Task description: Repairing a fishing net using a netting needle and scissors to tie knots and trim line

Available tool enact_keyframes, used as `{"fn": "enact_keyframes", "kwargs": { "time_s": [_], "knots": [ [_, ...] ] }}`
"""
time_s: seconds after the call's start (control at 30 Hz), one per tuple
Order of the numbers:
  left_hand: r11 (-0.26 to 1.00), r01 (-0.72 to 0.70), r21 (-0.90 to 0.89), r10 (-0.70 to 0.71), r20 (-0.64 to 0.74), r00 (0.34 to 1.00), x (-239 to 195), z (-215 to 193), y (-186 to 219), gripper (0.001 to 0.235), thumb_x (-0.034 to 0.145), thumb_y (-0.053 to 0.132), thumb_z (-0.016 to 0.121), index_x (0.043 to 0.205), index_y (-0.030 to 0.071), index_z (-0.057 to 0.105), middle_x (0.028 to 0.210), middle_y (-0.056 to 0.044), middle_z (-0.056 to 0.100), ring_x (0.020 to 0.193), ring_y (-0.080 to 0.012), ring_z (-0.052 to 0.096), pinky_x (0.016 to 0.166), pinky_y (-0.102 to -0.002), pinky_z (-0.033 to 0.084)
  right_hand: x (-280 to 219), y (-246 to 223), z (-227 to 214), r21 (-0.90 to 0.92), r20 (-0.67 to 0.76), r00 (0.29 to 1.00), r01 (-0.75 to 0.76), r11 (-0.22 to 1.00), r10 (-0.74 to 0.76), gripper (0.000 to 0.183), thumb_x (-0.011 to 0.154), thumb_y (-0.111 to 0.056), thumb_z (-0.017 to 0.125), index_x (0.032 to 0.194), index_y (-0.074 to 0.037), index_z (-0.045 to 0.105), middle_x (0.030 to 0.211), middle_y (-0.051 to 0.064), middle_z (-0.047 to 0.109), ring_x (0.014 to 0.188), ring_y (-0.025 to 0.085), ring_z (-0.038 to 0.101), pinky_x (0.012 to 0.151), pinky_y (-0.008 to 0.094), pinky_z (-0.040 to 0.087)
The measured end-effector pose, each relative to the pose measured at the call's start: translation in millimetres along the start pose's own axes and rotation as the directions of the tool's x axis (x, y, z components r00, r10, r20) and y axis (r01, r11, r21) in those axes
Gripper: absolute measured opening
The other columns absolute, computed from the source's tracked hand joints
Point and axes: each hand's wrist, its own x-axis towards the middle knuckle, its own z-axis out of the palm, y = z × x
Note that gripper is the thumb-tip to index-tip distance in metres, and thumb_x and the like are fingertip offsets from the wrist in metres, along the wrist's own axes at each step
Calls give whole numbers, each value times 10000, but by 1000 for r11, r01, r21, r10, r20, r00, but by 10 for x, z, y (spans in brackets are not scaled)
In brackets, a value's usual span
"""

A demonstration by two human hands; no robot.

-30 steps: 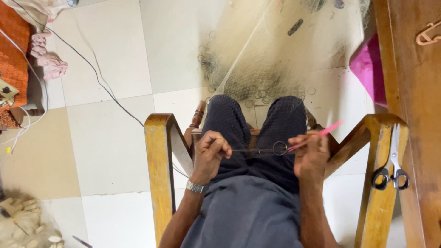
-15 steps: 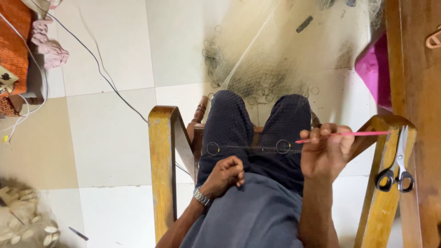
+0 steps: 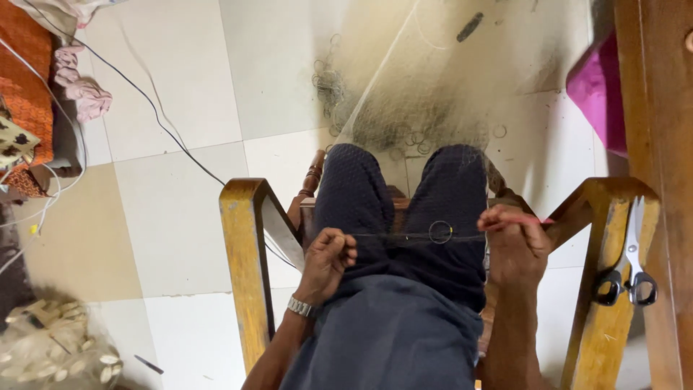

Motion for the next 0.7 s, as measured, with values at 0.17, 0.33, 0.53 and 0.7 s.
{"fn": "enact_keyframes", "kwargs": {
  "time_s": [0.17,0.33,0.53,0.7],
  "knots": [
    [995,66,68,-68,16,998,99,149,-284,26,874,23,529,866,44,541,910,-184,657,685,-237,672,511,-254,567,-116,-41,-198,642,200,978,-171,747,51,288,990,-186,359,1248,-119,470,774,54,546,661,143,564,928,547,414],
    [714,-371,594,209,326,922,205,642,89,49,806,24,623,764,44,636,948,-135,675,783,-205,660,602,-282,539,-303,-109,-298,-5,-84,952,-294,956,293,247,899,-21,442,1086,100,548,703,161,548,553,115,530,520,269,533],
    [448,-613,651,222,583,782,547,828,129,70,779,26,659,773,95,644,894,-61,684,850,-250,662,723,-340,519,-365,-121,-284,-342,-15,931,-347,873,364,256,882,11,486,1105,17,612,740,125,627,592,112,494,501,267,457],
    [333,-607,722,208,572,794,454,795,224,46,813,28,569,817,44,612,894,-73,676,785,-198,649,680,-309,491,-431,-85,-160,-587,-57,833,-474,656,551,258,888,-87,508,1102,-21,636,832,40,550,664,99,484,586,203,379]
  ]
}}
